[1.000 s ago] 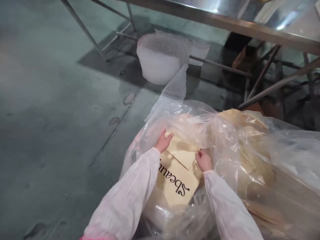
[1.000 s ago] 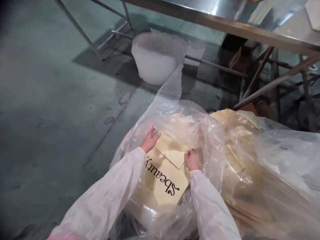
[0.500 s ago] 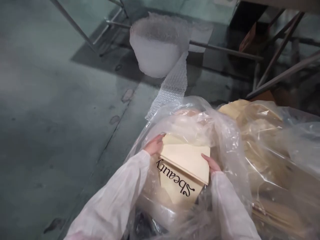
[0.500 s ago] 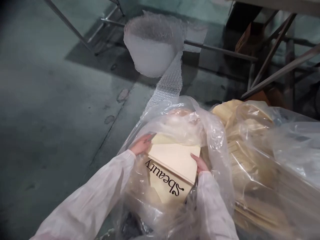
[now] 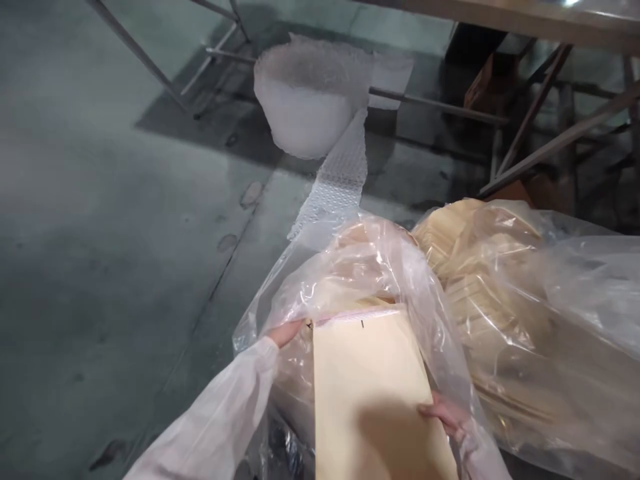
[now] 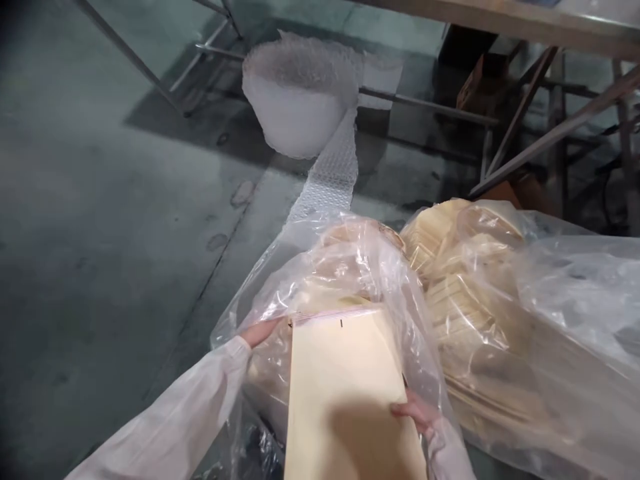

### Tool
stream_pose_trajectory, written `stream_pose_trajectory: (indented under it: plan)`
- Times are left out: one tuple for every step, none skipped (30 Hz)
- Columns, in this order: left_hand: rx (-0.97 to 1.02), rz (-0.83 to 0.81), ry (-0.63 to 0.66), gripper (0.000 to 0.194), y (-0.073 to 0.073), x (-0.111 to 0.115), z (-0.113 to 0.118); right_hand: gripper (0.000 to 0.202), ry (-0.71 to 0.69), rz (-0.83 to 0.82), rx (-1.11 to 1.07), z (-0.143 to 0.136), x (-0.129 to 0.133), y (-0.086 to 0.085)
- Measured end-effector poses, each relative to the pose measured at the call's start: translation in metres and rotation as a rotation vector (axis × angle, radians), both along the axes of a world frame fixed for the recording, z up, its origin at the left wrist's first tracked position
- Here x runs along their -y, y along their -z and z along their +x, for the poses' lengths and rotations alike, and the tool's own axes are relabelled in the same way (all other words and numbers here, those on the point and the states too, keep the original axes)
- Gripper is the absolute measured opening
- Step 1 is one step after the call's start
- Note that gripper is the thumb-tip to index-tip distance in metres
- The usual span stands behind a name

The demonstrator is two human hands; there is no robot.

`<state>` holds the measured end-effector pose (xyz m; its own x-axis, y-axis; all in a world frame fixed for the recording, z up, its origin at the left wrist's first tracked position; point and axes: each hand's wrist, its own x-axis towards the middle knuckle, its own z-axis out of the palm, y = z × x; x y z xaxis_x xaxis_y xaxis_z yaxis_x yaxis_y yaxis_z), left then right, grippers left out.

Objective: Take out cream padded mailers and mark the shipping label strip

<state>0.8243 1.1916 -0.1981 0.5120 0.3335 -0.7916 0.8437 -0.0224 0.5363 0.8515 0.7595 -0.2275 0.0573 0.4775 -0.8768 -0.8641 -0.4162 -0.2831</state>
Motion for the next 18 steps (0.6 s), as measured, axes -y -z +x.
stream_pose_trajectory:
  plan:
    - [0.019, -0.005, -0.028, 0.062, -0.006, 0.006, -0.007, 0.049, 0.032, 0.046, -0.036, -0.003, -0.004, 0.001]
    - [0.04, -0.012, -0.051, 0.069, -0.012, 0.013, -0.016, 0.049, 0.06, 0.082, -0.064, -0.006, -0.008, 0.001]
    - [0.062, -0.031, -0.074, 0.074, -0.02, 0.02, -0.027, 0.049, 0.081, 0.11, -0.084, -0.009, -0.013, 0.002]
    - [0.087, -0.064, -0.103, 0.076, -0.027, 0.027, -0.04, 0.05, 0.095, 0.131, -0.097, -0.012, -0.019, 0.003]
    - [0.107, -0.099, -0.147, 0.077, -0.034, 0.033, -0.054, 0.051, 0.097, 0.154, -0.112, -0.015, -0.027, 0.003]
    - [0.113, -0.133, -0.212, 0.076, -0.04, 0.037, -0.069, 0.053, 0.09, 0.18, -0.129, -0.018, -0.037, 0.003]
    - [0.105, -0.155, -0.304, 0.074, -0.046, 0.04, -0.085, 0.054, 0.076, 0.206, -0.146, -0.021, -0.047, 0.003]
    - [0.086, -0.159, -0.411, 0.074, -0.052, 0.04, -0.1, 0.055, 0.061, 0.231, -0.164, -0.024, -0.058, 0.003]
    - [0.051, -0.135, -0.515, 0.075, -0.057, 0.039, -0.115, 0.055, 0.049, 0.253, -0.176, -0.026, -0.07, 0.003]
    - [-0.001, -0.093, -0.597, 0.078, -0.063, 0.036, -0.128, 0.055, 0.037, 0.271, -0.184, -0.027, -0.082, 0.002]
    - [-0.067, -0.064, -0.654, 0.08, -0.068, 0.033, -0.139, 0.055, 0.026, 0.29, -0.189, -0.028, -0.093, 0.001]
    - [-0.131, -0.076, -0.679, 0.082, -0.074, 0.029, -0.147, 0.055, 0.016, 0.306, -0.196, -0.028, -0.102, -0.001]
    - [-0.183, -0.127, -0.678, 0.084, -0.08, 0.026, -0.154, 0.055, 0.004, 0.326, -0.207, -0.028, -0.11, -0.003]
    - [-0.22, -0.21, -0.661, 0.086, -0.086, 0.023, -0.159, 0.056, -0.016, 0.346, -0.22, -0.027, -0.116, -0.006]
    - [-0.239, -0.303, -0.644, 0.086, -0.09, 0.022, -0.162, 0.055, -0.04, 0.363, -0.234, -0.026, -0.12, -0.01]
    - [-0.237, -0.389, -0.637, 0.085, -0.094, 0.023, -0.164, 0.054, -0.062, 0.374, -0.246, -0.025, -0.122, -0.015]
    - [-0.23, -0.46, -0.639, 0.082, -0.095, 0.025, -0.165, 0.053, -0.081, 0.378, -0.251, -0.024, -0.121, -0.019]
    - [-0.231, -0.523, -0.641, 0.076, -0.095, 0.029, -0.165, 0.051, -0.101, 0.375, -0.247, -0.023, -0.12, -0.023]
